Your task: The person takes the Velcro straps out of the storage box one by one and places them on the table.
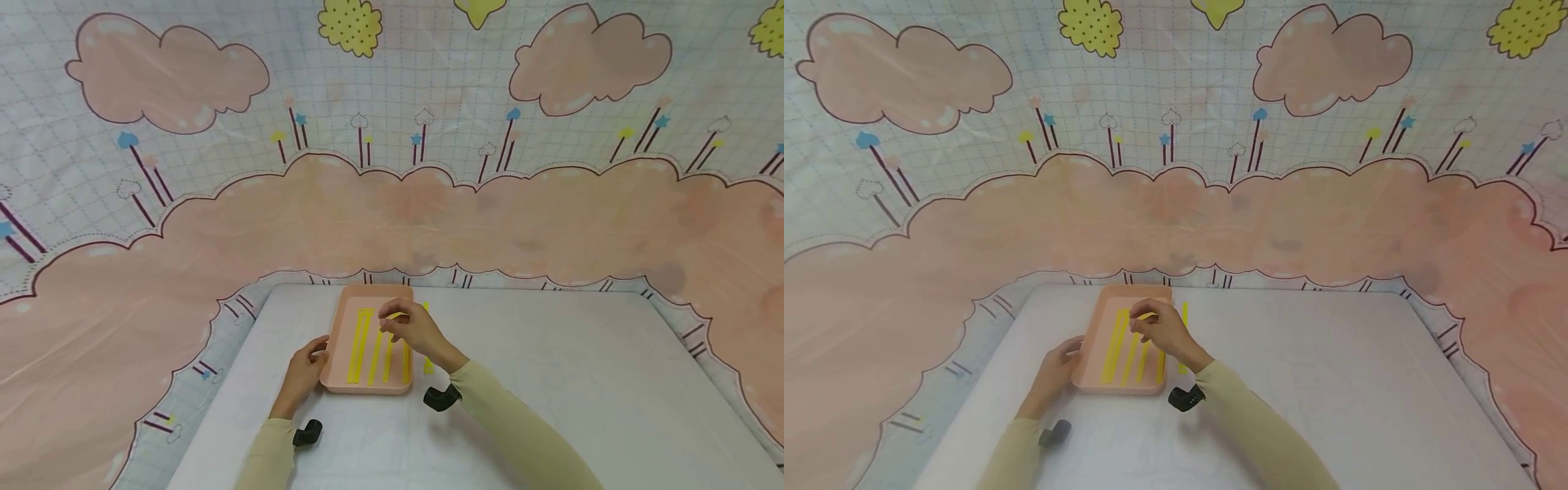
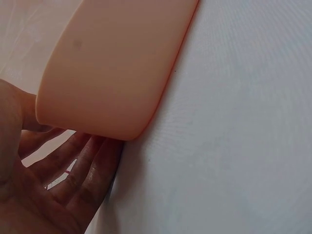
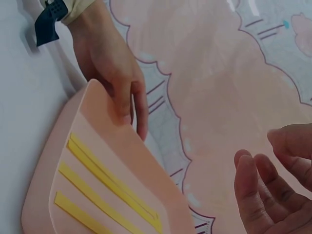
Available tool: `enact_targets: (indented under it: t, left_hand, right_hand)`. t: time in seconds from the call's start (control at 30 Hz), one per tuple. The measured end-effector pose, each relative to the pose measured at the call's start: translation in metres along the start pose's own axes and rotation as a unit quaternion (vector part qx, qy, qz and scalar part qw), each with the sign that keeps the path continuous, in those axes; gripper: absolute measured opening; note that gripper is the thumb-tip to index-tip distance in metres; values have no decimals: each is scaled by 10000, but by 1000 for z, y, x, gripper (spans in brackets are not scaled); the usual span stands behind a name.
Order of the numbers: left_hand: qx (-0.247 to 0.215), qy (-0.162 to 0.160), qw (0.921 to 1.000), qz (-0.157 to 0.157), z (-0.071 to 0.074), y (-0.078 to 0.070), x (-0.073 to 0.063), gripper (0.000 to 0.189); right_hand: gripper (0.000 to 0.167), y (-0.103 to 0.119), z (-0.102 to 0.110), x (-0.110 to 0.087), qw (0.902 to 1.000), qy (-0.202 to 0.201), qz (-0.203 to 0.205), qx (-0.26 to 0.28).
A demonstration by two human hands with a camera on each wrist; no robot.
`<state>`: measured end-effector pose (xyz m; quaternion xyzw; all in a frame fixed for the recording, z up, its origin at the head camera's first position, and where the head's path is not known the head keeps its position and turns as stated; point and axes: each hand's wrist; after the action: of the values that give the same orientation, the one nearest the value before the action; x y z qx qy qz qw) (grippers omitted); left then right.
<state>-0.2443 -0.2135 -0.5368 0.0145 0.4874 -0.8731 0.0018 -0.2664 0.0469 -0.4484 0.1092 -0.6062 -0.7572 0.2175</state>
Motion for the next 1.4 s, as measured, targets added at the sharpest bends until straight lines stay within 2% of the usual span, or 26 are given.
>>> enact_targets:
  t: [0.6, 0.93, 1.0, 1.07, 1.27, 1.4]
  left_hand:
    - [-14, -29, 10000, 54, 3, -3, 2, 41]
    - [-21, -2, 10000, 93, 2, -8, -3, 41]
    - [-5, 9, 9999, 100, 2, -10, -4, 41]
    - [2, 25, 9999, 103, 2, -10, -4, 42]
    - [5, 23, 9998, 176, 1, -9, -5, 42]
    - [-6, 14, 9998, 221, 0, -8, -5, 42]
  right_hand:
    - [18, 7, -26, 23, 9947, 498, 155, -890]
    - [15, 8, -36, 36, 9768, 700, 409, -1984]
    - [16, 7, -38, 39, 9691, 809, 488, -2279]
    - [17, 5, -39, 42, 9574, 941, 578, -2667]
    - [23, -1, -43, 46, 9052, 1463, 811, -3907]
    - [24, -4, -44, 47, 8780, 1798, 918, -4339]
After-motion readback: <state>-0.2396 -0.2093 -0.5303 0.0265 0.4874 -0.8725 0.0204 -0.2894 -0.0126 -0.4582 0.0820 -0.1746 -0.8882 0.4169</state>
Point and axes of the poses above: each hand's wrist, its own x-axis towards the middle knuckle, its own z-axis out of the back of the hand, y = z × x, and after that the axes turned 6 degrees about y, right-handed
